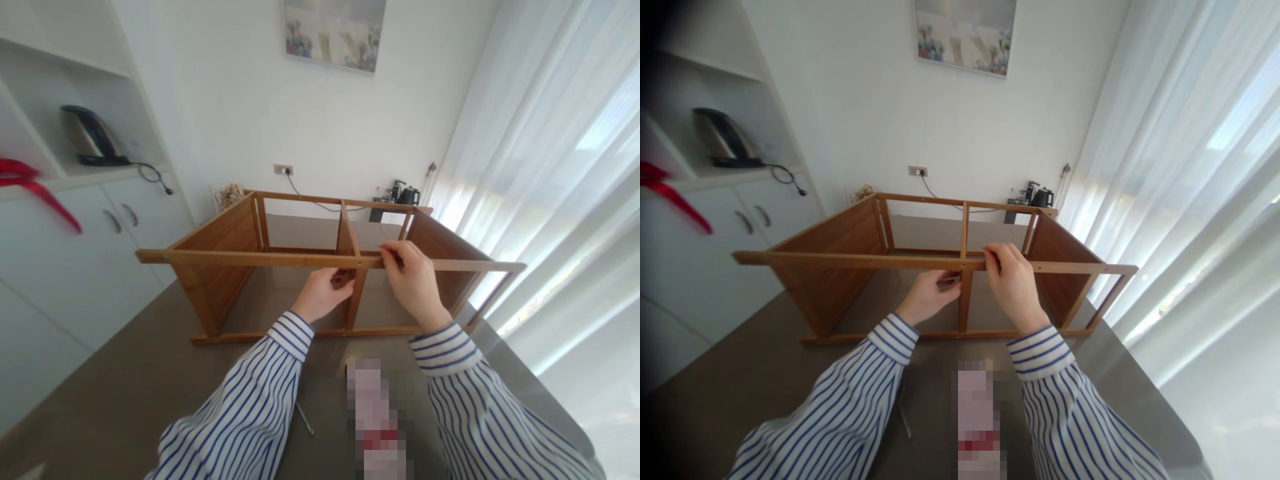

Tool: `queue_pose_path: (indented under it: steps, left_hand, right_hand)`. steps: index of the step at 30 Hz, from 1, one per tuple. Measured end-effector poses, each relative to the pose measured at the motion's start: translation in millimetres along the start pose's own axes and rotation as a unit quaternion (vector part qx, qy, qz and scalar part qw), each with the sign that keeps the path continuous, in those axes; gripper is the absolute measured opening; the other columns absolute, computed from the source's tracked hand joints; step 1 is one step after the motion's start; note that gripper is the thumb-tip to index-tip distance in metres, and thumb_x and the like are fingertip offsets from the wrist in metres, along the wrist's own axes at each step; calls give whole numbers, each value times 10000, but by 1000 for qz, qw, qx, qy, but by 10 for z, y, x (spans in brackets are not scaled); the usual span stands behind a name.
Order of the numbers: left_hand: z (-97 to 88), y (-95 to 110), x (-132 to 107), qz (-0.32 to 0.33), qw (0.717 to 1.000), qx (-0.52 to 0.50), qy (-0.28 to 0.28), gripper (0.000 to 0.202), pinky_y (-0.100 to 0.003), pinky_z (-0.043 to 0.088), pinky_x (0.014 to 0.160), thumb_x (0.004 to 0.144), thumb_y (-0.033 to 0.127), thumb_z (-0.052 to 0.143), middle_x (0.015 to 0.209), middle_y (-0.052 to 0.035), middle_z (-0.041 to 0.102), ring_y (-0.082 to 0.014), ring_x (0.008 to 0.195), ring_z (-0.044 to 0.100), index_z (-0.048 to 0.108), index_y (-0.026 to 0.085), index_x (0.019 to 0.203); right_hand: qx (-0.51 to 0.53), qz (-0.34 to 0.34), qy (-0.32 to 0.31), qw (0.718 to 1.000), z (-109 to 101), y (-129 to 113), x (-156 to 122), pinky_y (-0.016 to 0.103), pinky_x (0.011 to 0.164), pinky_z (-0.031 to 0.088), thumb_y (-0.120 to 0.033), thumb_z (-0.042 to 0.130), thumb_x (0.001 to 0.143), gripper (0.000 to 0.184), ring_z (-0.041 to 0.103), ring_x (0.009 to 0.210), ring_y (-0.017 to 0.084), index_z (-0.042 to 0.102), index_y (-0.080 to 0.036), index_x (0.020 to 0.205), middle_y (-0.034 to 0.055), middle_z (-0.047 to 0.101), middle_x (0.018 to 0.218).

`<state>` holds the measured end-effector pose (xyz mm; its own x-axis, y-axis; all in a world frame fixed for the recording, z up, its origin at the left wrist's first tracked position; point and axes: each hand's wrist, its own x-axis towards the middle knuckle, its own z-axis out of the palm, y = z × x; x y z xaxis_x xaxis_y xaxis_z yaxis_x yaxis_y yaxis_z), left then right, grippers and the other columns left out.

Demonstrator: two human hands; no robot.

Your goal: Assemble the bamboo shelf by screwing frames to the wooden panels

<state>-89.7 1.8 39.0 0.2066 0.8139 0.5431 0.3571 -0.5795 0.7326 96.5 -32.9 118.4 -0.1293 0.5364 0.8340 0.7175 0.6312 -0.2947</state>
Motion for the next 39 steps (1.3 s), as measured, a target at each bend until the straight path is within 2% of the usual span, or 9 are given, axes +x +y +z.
queue_pose_path:
  steps: [6, 8, 11, 13, 16, 20, 33, 39]
  left_hand:
    - [5, -17, -3, -12, 999, -29, -7, 351, -340, 516, 901, 786, 323, 604, 1045, -77, 691, -190, 936, 654, 629, 159, 1095]
    - [4, -12, -3, -10, 999, -45, -13, 345, -333, 523, 893, 792, 320, 597, 1048, -74, 691, -186, 939, 656, 625, 161, 1098]
    - [7, -3, -2, -10, 998, -57, -17, 341, -333, 526, 895, 793, 320, 596, 1053, -73, 690, -184, 939, 659, 622, 160, 1093]
    - [8, 6, -2, -11, 998, -58, -15, 344, -334, 535, 882, 787, 318, 602, 1038, -69, 695, -184, 920, 666, 621, 165, 1094]
    - [4, 26, -4, -9, 998, -60, -6, 337, -330, 552, 848, 777, 306, 610, 1008, -62, 702, -182, 881, 677, 621, 167, 1084]
    - [-7, 58, -9, -10, 999, -54, -4, 302, -312, 557, 835, 777, 293, 605, 993, -60, 704, -177, 873, 679, 622, 161, 1048]
    - [-30, 138, -18, -10, 1000, -24, 3, 296, -261, 570, 749, 781, 264, 596, 927, -26, 715, -147, 777, 686, 625, 180, 1064]
    - [-30, 124, -20, 1, 1000, -22, 1, 278, -254, 570, 748, 781, 247, 591, 932, -26, 715, -141, 773, 687, 630, 179, 1048]
  right_hand:
    - [10, 3, 7, 1000, 16, -8, -1, 284, 721, 489, -241, 467, 880, 190, 610, 786, 167, 643, -184, 925, 57, 656, 861]
    - [27, 7, 31, 999, 7, -24, -20, 296, 722, 501, -256, 470, 882, 192, 619, 793, 170, 644, -191, 930, 59, 665, 874]
    - [45, 5, 100, 994, -24, -102, -102, 308, 750, 515, -259, 485, 886, 175, 631, 826, 168, 640, -204, 943, 58, 674, 901]
    - [51, -7, 114, 992, -38, -184, -184, 304, 779, 519, -243, 506, 881, 156, 637, 840, 161, 640, -213, 954, 53, 679, 911]
    - [60, -22, 62, 996, -12, -300, -299, 283, 777, 527, -223, 514, 880, 152, 646, 828, 149, 645, -217, 957, 47, 686, 907]
    - [60, -7, 10, 998, 77, -357, -355, 270, 756, 533, -224, 501, 884, 167, 654, 812, 150, 652, -208, 951, 52, 692, 900]
    - [54, 52, -1, 997, 165, -361, -281, 271, 772, 516, -233, 522, 862, 162, 656, 816, 159, 669, -195, 919, 51, 703, 909]
    - [79, 146, -29, 986, 154, -417, -206, 263, 668, 513, -296, 575, 830, 136, 659, 693, 153, 640, -199, 899, 21, 708, 804]
